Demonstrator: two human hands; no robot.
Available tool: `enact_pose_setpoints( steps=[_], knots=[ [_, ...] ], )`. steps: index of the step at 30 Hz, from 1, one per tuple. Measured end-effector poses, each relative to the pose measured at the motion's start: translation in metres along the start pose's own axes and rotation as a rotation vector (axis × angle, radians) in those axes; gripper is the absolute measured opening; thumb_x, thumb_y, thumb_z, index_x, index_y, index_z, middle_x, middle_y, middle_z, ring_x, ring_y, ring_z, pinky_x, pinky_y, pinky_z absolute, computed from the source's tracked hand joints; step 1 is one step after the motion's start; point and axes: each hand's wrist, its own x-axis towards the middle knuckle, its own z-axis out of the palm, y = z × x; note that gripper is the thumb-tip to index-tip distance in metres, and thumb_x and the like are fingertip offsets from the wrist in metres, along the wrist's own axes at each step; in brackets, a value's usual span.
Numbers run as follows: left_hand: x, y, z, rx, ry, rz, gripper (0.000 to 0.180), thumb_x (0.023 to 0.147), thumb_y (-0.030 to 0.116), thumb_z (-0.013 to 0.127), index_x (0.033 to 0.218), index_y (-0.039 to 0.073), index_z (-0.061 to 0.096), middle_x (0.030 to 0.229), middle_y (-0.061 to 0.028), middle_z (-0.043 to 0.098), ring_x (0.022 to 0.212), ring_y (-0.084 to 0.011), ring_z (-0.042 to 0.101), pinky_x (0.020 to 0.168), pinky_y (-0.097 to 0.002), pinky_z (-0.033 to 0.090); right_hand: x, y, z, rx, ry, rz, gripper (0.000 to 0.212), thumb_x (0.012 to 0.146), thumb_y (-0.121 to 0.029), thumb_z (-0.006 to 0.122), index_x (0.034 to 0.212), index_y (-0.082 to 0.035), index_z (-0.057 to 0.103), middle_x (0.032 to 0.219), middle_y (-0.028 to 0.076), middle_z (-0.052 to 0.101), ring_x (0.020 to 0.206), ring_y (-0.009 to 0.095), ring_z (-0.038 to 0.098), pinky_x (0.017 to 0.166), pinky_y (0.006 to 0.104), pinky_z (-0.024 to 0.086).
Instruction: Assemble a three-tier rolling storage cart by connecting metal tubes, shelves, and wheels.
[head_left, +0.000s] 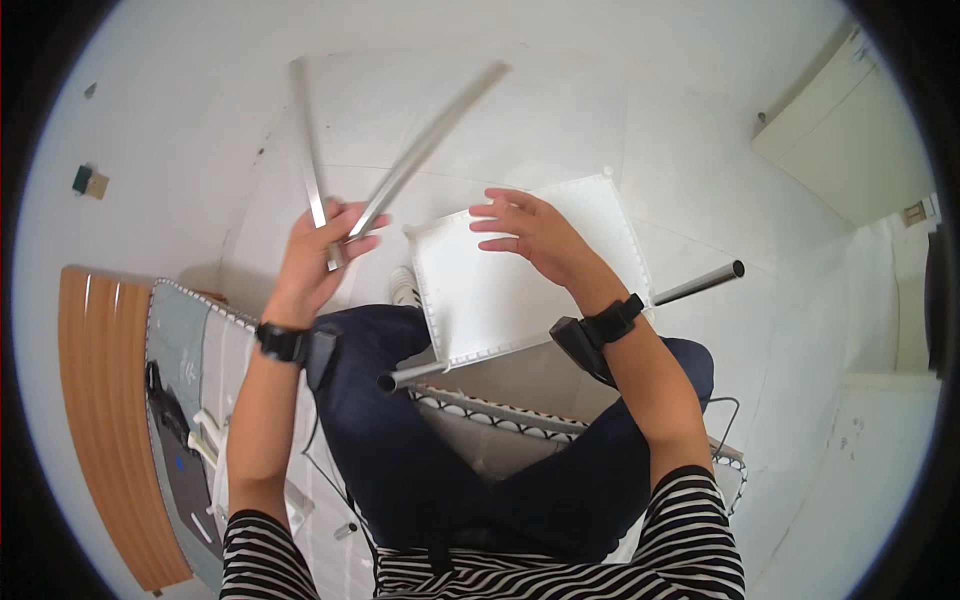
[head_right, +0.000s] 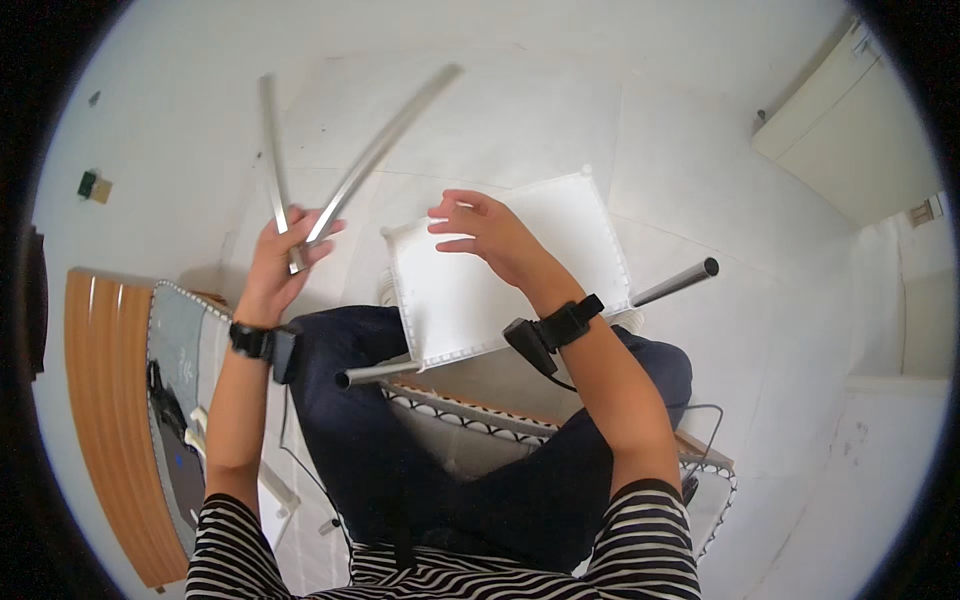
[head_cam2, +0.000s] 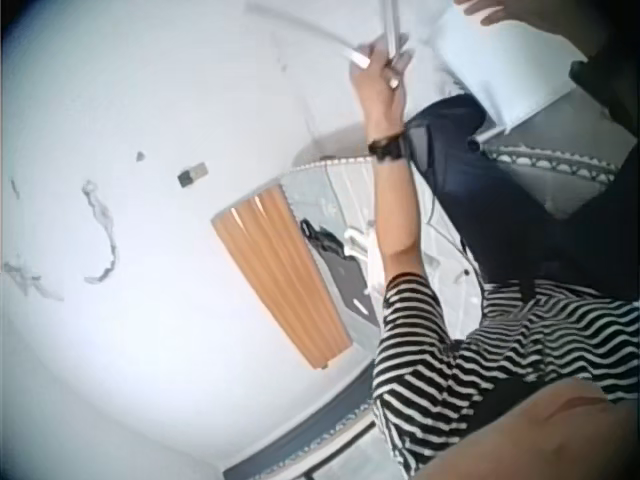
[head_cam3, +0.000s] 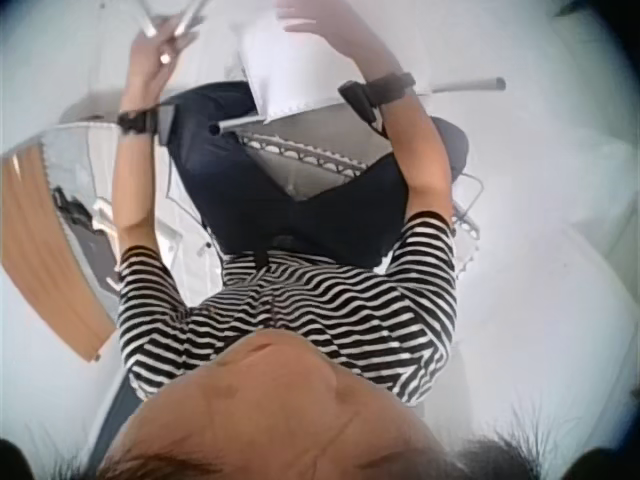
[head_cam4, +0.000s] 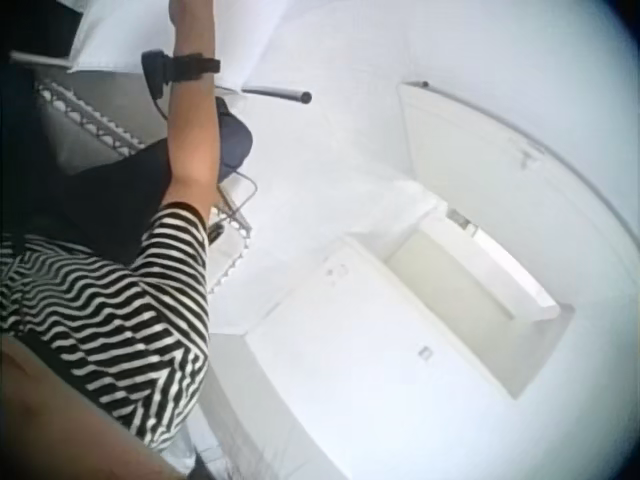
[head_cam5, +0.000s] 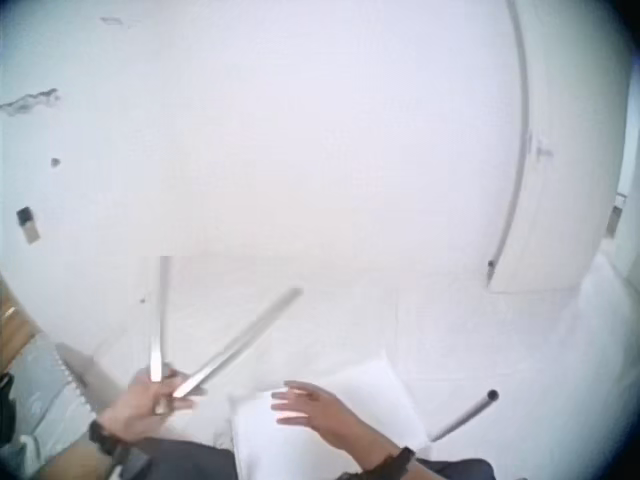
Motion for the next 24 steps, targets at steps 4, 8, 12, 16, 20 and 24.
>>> enact_pose_setpoints(
  steps=[4,8,12,16,20,24],
  knots=[
    [0.070,-0.038,0.031,-0.024,-0.248,-0.115,0.013,0.085,0.004,0.059,0.091,0.000,0.048,0.096,-0.0129,0.058,0.096,-0.0311,0.063,0.069,-0.0323,0.057,0.018,-0.012,-0.008,0.211,0.217,-0.130,0.044,0.093,-0.030,0.053,0.121,0.003,0.047,0.112,0.015,0.057,0.105,0.026,0.057,0.087,0.0386,0.050],
    [0.095,-0.074,0.042,-0.016,-0.307,-0.188,0.010,0.085,-0.001,0.056,0.089,0.001,0.048,0.095,-0.0131,0.057,0.094,-0.0312,0.063,0.074,-0.0386,0.056,0.039,-0.024,-0.038,0.136,0.262,-0.096,0.032,0.093,-0.027,0.052,0.112,-0.002,0.051,0.107,0.014,0.060,0.100,0.027,0.059,0.085,0.0391,0.050],
    [0.104,-0.092,0.028,-0.090,-0.391,-0.147,0.008,0.088,0.003,0.055,0.088,0.001,0.048,0.093,-0.0115,0.057,0.091,-0.0269,0.062,0.077,-0.0395,0.055,0.052,-0.032,-0.034,0.040,0.323,-0.027,0.030,0.093,-0.025,0.051,0.111,-0.001,0.051,0.104,0.014,0.061,0.097,0.026,0.060,0.084,0.0399,0.051],
    [0.137,-0.109,0.007,0.005,-0.209,-0.088,0.021,0.096,0.025,0.048,0.092,0.004,0.048,0.083,-0.0054,0.055,0.078,-0.0184,0.058,0.079,-0.0371,0.050,0.063,-0.050,-0.069,-0.107,0.514,-0.264,0.025,0.088,-0.012,0.054,0.108,0.002,0.051,0.101,0.014,0.060,0.093,0.023,0.060,0.077,0.0368,0.054],
    [0.164,-0.110,-0.039,-0.177,-0.065,-0.094,0.026,0.097,0.030,0.044,0.099,0.004,0.046,0.079,-0.0040,0.052,0.075,-0.0172,0.055,0.076,-0.0348,0.049,0.062,-0.059,-0.124,-0.647,0.944,-0.532,0.020,0.085,-0.004,0.055,0.103,0.001,0.051,0.103,0.014,0.058,0.097,0.022,0.059,0.074,0.0355,0.056],
    [0.168,-0.119,-0.051,-0.284,0.117,-0.011,0.030,0.097,0.032,0.044,0.107,0.004,0.045,0.096,-0.0095,0.059,0.097,-0.0207,0.056,0.087,-0.0368,0.046,0.055,-0.052,-0.182,-0.779,1.004,-0.364,0.022,0.083,-0.003,0.055,0.103,0.001,0.050,0.106,0.013,0.057,0.098,0.021,0.058,0.076,0.0351,0.056]
  ],
)
